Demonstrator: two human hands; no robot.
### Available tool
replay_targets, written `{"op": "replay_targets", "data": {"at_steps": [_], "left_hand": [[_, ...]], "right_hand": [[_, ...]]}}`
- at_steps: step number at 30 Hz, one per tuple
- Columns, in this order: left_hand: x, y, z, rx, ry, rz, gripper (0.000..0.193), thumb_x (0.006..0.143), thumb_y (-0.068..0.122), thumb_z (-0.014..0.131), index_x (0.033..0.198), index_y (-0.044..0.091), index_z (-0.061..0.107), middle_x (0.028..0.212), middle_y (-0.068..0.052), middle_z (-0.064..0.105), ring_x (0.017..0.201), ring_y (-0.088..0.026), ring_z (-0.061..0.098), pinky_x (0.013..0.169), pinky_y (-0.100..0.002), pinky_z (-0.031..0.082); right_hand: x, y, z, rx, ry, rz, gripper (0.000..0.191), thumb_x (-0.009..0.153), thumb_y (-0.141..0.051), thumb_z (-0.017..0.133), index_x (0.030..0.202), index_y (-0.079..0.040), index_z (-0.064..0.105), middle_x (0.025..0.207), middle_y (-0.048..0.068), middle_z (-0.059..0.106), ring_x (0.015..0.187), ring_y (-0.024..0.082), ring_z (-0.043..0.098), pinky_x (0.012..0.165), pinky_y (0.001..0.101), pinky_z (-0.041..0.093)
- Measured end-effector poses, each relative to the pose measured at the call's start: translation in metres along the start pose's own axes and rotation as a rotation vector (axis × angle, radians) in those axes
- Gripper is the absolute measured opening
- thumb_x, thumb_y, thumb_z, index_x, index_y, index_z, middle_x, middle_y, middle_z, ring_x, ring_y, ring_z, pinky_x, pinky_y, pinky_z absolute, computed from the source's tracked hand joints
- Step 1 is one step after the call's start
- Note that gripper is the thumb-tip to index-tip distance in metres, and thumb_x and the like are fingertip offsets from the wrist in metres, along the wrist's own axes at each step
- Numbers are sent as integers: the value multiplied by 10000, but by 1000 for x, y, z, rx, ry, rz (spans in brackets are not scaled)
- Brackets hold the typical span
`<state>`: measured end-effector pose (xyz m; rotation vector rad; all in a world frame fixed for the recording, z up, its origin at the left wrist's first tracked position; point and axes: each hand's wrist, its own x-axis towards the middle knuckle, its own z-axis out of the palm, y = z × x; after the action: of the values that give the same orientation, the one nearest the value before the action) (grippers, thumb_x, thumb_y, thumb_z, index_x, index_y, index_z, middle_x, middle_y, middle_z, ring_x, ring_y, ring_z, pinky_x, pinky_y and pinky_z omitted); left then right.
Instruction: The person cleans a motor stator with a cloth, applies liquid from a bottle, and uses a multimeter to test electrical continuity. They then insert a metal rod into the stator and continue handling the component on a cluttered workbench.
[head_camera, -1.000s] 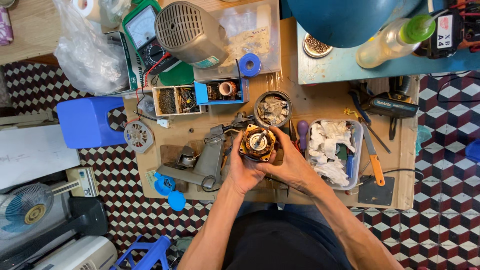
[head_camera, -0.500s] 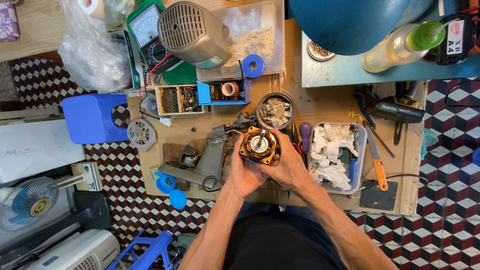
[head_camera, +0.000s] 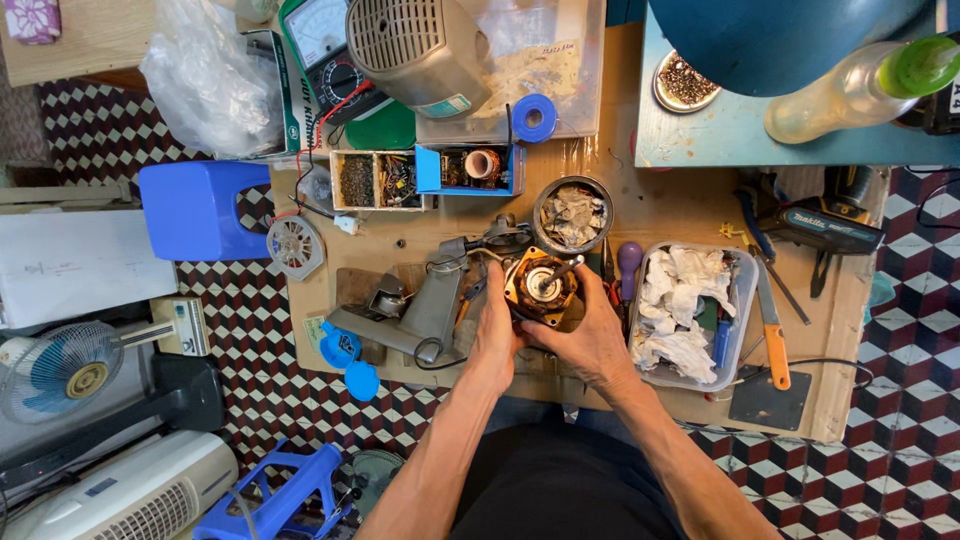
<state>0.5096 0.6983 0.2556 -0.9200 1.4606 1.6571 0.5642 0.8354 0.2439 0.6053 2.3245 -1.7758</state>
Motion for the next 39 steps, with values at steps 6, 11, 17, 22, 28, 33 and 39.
{"op": "replay_targets", "data": {"at_steps": [6, 11, 17, 22, 28, 33, 39], "left_hand": [[-24, 6, -7, 188, -62, 164, 805, 935, 673, 407, 1568, 177, 368, 1467, -71, 530, 1266, -190, 567, 973, -358, 494], [-36, 10, -13, 105, -215, 189, 766, 957, 556, 517, 1586, 161, 331, 1478, -72, 517, 1285, -207, 558, 1009, -390, 494], [-42, 9, -19, -38, -282, 161, 733, 975, 524, 522, 1608, 211, 323, 1467, -27, 508, 1275, -177, 535, 1005, -324, 482], [-40, 5, -25, -68, -303, 191, 715, 987, 508, 534, 1601, 196, 344, 1435, -42, 522, 1253, -189, 540, 971, -330, 494], [-38, 2, -29, -96, -300, 223, 696, 989, 453, 568, 1580, 144, 370, 1402, -34, 554, 1249, -158, 557, 963, -319, 504], [-35, 0, -28, -126, -281, 227, 656, 999, 441, 555, 1552, 115, 423, 1352, -28, 596, 1207, -146, 584, 959, -312, 523], [-32, 3, -31, -132, -264, 209, 587, 1014, 414, 542, 1501, 90, 486, 1280, -39, 624, 1128, -152, 609, 928, -313, 531]], "right_hand": [[-3, -9, 0, 57, 39, 24, 980, 662, -300, 915, 1441, 17, 411, 1354, 208, 599, 1248, 289, 620, 1044, 383, 491], [-8, -19, -1, 127, 12, 31, 903, 679, -250, 900, 1424, -38, 436, 1320, 174, 620, 1225, 275, 638, 1025, 383, 507], [-11, -15, 4, 51, 7, -82, 938, 679, -216, 908, 1444, -36, 396, 1339, 174, 538, 1243, 290, 599, 1054, 392, 494], [-12, -4, 11, 4, 13, -161, 957, 683, -214, 916, 1448, -11, 378, 1367, 195, 520, 1264, 324, 577, 1054, 406, 488], [-12, -1, 11, -11, -6, -161, 966, 692, -221, 912, 1460, -10, 366, 1353, 198, 525, 1221, 325, 616, 1018, 401, 518], [-14, -7, 10, -18, 0, -153, 948, 717, -215, 902, 1464, -4, 357, 1357, 219, 517, 1223, 342, 616, 1012, 406, 523], [-13, -15, 10, -10, 18, -153, 952, 714, -216, 902, 1466, -5, 357, 1345, 237, 517, 1221, 350, 614, 1019, 411, 516]]}}
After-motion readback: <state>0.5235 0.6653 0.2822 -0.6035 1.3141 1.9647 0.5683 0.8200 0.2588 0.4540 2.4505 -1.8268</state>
